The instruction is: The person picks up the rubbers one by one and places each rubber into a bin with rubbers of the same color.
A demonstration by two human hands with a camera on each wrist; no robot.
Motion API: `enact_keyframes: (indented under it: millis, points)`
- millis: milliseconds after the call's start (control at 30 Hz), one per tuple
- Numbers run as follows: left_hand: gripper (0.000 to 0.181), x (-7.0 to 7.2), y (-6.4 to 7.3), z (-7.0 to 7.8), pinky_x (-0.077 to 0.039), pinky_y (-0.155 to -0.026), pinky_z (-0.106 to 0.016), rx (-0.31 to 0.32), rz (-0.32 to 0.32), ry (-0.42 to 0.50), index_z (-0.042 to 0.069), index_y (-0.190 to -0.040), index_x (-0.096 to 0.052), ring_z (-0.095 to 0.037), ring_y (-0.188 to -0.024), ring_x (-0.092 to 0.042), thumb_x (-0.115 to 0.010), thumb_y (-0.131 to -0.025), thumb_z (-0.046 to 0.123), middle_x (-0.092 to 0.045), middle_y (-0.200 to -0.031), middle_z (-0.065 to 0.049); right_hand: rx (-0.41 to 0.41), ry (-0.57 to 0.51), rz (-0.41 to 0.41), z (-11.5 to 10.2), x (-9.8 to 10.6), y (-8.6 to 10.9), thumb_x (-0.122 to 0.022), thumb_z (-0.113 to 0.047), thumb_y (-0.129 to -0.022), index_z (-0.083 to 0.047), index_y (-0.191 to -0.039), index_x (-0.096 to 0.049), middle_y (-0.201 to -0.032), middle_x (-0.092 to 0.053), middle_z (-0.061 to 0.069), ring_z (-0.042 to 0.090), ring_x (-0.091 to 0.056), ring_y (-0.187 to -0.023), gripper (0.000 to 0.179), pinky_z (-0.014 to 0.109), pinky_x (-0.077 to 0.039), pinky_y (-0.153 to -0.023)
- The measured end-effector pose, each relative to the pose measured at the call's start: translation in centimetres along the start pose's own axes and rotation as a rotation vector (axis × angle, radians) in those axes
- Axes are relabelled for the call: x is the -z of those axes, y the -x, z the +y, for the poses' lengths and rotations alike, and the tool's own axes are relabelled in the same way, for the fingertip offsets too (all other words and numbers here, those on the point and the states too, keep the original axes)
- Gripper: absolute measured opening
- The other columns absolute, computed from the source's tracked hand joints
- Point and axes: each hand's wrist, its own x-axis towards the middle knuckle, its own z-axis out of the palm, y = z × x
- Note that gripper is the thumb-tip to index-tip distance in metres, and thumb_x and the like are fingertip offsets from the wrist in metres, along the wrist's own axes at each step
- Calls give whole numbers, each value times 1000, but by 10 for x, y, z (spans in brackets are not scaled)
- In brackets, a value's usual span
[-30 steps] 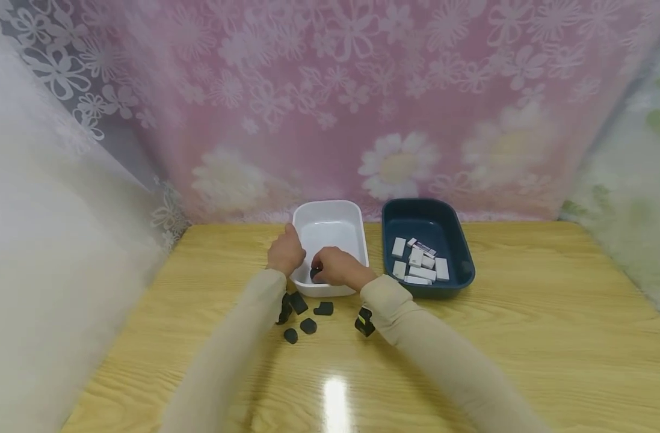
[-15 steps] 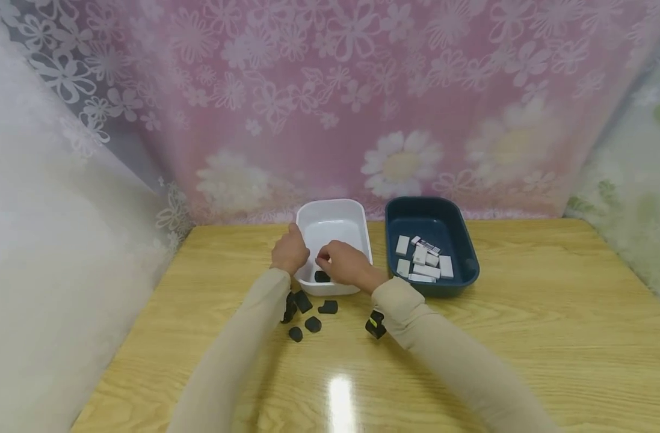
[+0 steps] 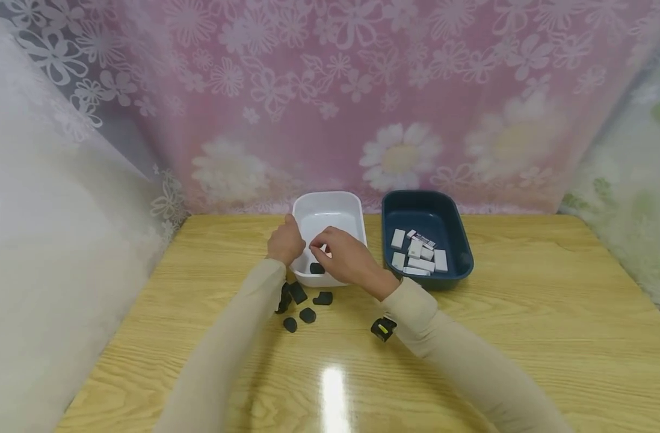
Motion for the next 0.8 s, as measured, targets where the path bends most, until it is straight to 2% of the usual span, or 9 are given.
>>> enact_keyframes:
  millis: [133,233,500,600,800]
  points:
    - [52,0,2,-1,-52,-70,-46,-7,-6,2,-4,-130,-35,-38,-86,-63,-62,-89,13,-62,-99,-22,56,-46,13,-6,3,13,-58,-16,-95,-9,-102,-70,-97,-61,0,18,-59,-85,16,28,-48,-76]
    - [53,0,1,-1,-52,-69,-47,-17,0,9,-4,-132,-34,-38,-85,-64,-61,-90,12,-62,-98,-23,99,-66,12,-9,2,24,-58,-15,-95,-8,-101,-70,-94,-60,-2,15,-57,-81,15,27,-47,-74]
    - [54,2,-2,-4,-52,-69,-47,-35,-2,12,-4,-132,-32,-38,-84,-63,-60,-90,15,-61,-98,-24,156,19,-68,-18,-9,46,-62,-14,-93,-11,-97,-71,-87,-61,-5,8,-54,-74,10,22,-46,-66]
    - [56,2,0,-4,-52,-70,-47,-22,-11,6,-4,-134,-31,-38,-85,-63,-61,-90,15,-61,-99,-23,152,35,-97,-18,-15,52,-63,-14,-92,-10,-98,-71,-89,-62,-4,9,-55,-76,10,23,-47,-67]
    - [56,-2,-2,-2,-52,-70,-46,-2,-19,2,-3,-135,-31,-37,-85,-63,-60,-91,15,-61,-100,-22,77,104,-179,-13,-22,62,-63,-20,-92,-10,-105,-70,-102,-62,0,13,-59,-88,17,31,-50,-73]
